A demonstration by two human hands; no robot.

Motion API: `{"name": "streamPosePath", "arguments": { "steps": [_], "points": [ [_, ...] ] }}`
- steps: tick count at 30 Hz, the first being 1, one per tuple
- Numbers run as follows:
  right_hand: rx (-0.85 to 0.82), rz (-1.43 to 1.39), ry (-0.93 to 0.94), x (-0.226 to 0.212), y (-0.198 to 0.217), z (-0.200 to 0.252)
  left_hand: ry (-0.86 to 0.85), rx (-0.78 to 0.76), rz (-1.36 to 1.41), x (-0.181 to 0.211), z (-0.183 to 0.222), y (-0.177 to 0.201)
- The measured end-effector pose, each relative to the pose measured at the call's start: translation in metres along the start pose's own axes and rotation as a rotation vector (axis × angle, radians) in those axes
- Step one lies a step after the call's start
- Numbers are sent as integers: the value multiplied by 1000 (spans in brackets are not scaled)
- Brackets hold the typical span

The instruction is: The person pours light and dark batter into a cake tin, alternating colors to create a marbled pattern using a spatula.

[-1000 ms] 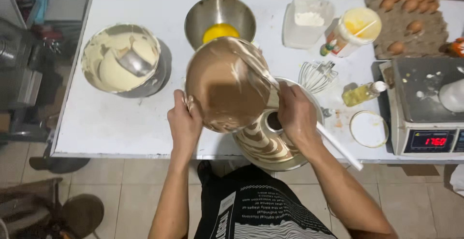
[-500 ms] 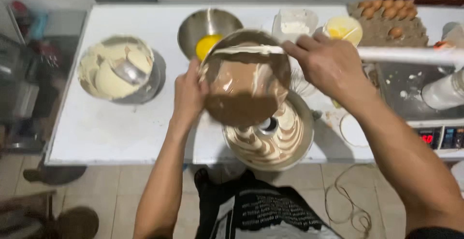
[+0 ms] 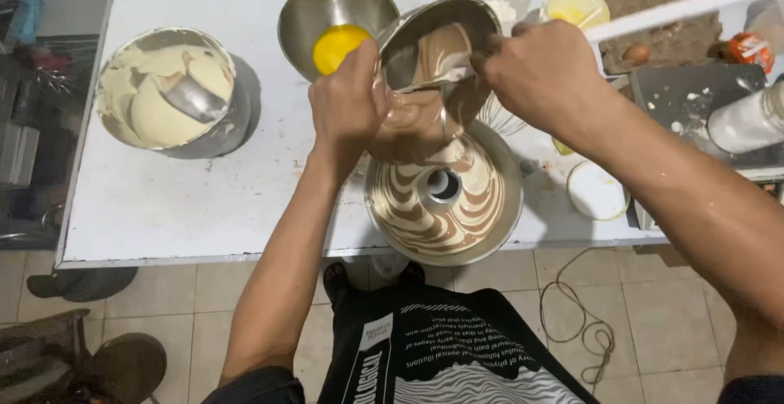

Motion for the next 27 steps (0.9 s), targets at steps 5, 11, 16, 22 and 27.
{"name": "streamPosePath", "arguments": {
  "steps": [5, 11, 16, 22, 27],
  "points": [
    [-15, 231, -141, 26, 37, 28, -31, 37, -71, 4, -4, -3],
    [-232, -214, -255, 26, -52, 45, -80, 225, -111, 8, -10, 9],
    [64, -387, -367, 27, -61, 85, -118, 253, -143, 0, -2, -3],
    [17, -719, -385, 2, -127, 106, -180, 267, -47, 5, 5, -26],
    [34, -825, -400, -10, -137, 127, -151, 255, 17, -6, 6, -48]
  ]
}}
Point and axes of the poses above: each hand's wrist, its own z-axis away from the middle knuckle, its own y-axis out of the back of the hand, x = y × z, the point moved 10 cm from there along -z, towards the middle knuckle, and after that the axes turned 7 degrees about -z, right-handed, at the moved point
